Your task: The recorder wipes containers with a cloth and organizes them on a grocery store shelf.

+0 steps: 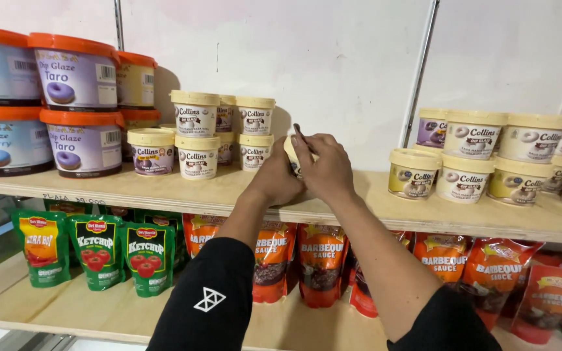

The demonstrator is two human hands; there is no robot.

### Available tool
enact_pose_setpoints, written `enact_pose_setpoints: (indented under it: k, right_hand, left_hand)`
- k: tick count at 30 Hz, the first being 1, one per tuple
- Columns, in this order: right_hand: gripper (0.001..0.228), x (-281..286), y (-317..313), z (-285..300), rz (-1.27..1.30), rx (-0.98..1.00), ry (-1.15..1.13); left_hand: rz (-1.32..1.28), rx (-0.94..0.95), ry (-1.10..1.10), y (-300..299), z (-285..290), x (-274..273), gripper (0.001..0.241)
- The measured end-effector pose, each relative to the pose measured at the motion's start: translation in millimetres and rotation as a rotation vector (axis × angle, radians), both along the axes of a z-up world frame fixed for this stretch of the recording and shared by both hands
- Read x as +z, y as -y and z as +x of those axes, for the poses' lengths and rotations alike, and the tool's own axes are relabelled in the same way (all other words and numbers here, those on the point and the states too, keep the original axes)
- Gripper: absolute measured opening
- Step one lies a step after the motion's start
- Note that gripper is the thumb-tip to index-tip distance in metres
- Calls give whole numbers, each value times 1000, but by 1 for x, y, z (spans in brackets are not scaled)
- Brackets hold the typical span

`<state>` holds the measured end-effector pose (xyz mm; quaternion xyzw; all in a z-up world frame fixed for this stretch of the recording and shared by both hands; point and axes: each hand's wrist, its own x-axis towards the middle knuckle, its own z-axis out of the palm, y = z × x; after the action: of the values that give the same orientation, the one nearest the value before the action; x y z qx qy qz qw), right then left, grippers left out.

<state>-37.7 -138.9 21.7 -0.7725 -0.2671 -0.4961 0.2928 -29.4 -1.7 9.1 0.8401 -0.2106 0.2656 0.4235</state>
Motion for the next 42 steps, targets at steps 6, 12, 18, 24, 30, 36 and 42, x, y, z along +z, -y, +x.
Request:
enact_pose_setpoints:
  k: [6,12,18,24,30,36,42]
  right_hand:
    - [72,-10,3,13,166,-49,126]
    - [66,2,14,9,352,191,-616]
    - [82,5,5,-7,348,-59,-647]
    - [91,6,4,-3,326,27,-763]
    - [87,5,0,-19,318,53,-626]
    - [100,-13,15,29,193,277,-353]
    - [92,-4,12,12,409,591,-680]
  left_hand:
    - [51,322,36,4,-30,10,110]
    - [-217,-207,-186,-3,-11,5,112]
    - [9,149,-21,-1,-20,10,128]
    - [51,-150,-14,-3,-14,4,134]
    - [-67,101,-105,2,-10,6,143]
    - [61,144,63,-5,-23,9,103]
    - [-76,-145,-76,-10,-10,2,128]
